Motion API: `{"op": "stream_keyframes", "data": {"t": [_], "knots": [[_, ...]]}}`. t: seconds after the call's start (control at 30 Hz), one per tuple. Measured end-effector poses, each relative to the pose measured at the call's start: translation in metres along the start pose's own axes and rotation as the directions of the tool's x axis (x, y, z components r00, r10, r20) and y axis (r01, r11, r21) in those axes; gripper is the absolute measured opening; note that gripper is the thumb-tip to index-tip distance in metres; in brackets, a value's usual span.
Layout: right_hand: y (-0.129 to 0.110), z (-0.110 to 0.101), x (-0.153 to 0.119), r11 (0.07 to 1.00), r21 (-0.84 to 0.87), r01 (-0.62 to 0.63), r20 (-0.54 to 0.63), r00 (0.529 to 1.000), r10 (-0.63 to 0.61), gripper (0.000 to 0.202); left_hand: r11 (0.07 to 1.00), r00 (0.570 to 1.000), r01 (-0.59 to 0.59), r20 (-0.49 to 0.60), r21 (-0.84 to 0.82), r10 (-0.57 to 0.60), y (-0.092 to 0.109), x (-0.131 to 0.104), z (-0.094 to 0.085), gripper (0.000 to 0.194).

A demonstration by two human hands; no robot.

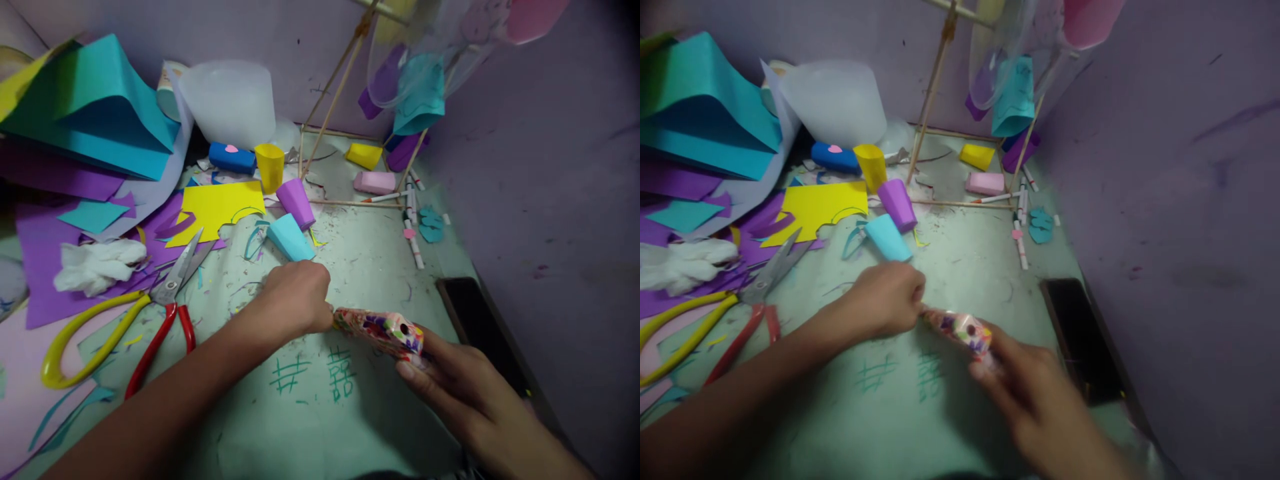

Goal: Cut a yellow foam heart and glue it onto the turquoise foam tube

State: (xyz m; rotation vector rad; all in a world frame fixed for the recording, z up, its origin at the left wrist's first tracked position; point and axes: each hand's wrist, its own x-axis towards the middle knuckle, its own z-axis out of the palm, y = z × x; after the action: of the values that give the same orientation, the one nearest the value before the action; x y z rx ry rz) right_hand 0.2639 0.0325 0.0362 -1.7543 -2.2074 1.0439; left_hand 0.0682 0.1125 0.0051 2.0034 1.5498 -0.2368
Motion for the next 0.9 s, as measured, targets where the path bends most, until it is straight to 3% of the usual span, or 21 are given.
{"op": "stream_keyframes", "data": {"t": [0.8, 0.9], "knots": [[-0.0025, -0.0042, -0.0006, 0.995, 0.081, -0.05, 0.05, 0.998, 0.046, 0.039, 1.0, 1.0, -0.014, -0.01, -0.015, 0.014, -0.0024, 0.0023, 0.003, 0.02], [0.0006, -0.0082, -0.0032, 0.983, 0.17, -0.065, -0.022, 0.997, 0.07, 0.031, 1.0, 1.0, -0.007, -0.002, -0.021, 0.007, -0.0025, 0.0028, 0.0034, 0.022]]}}
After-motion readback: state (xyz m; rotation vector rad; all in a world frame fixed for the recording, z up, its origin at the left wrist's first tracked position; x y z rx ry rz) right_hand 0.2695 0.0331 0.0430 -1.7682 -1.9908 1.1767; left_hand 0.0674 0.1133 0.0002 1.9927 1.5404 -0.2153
